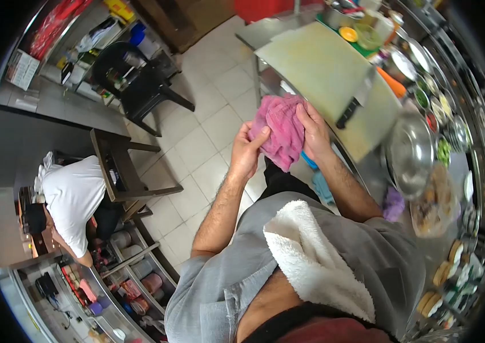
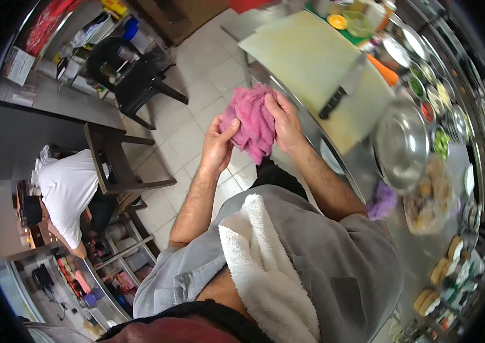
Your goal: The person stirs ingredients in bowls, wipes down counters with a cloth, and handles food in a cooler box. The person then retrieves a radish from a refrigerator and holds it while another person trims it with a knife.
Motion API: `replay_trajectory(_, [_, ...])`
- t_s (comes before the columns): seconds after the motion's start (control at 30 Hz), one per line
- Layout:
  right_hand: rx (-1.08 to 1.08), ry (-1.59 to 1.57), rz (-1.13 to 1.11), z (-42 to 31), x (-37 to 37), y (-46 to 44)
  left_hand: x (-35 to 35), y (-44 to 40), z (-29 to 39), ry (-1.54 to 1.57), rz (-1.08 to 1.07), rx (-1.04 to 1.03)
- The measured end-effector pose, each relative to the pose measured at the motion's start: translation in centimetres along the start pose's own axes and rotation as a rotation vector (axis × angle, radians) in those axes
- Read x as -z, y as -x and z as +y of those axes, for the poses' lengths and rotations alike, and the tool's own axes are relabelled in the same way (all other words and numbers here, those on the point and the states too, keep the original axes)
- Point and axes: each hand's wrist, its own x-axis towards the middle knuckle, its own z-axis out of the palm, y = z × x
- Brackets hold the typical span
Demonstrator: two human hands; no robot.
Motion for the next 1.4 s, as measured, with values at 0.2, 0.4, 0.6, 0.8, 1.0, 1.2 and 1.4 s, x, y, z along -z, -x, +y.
replay_trajectory(0.2, [-0.203,-0.241,0.037,4.3,-3.0,-16.5,6.9,-9.5,8.1,0.068,0.191,-0.151])
replay_trajectory(0.4, [-0.291,-0.05,-0.128,5.9,-6.7,-31.6,13.9,-18.1,15.9,0.125,0.387,-0.332])
replay_trajectory(0.6, [-0.22,0.128,-0.271,9.9,-11.1,-42.8,18.8,-27.3,18.7,0.182,0.338,-0.334])
replay_trajectory(0.8, [0.233,0.687,-0.569,13.6,-15.6,-53.2,26.4,-41.0,20.0,0.096,0.142,-0.251])
replay_trajectory(1.0, [-0.11,0.493,-0.51,12.0,-15.8,-66.7,28.1,-54.5,29.9,-0.137,0.054,-0.148])
replay_trajectory(1.2, [-0.129,0.039,0.287,7.5,-9.8,-80.7,30.4,-67.8,34.6,-0.061,0.028,-0.126])
replay_trajectory(1.4, [-0.038,-0.217,0.554,4.8,-1.4,-94.2,32.1,-79.9,37.2,-0.103,0.111,-0.104])
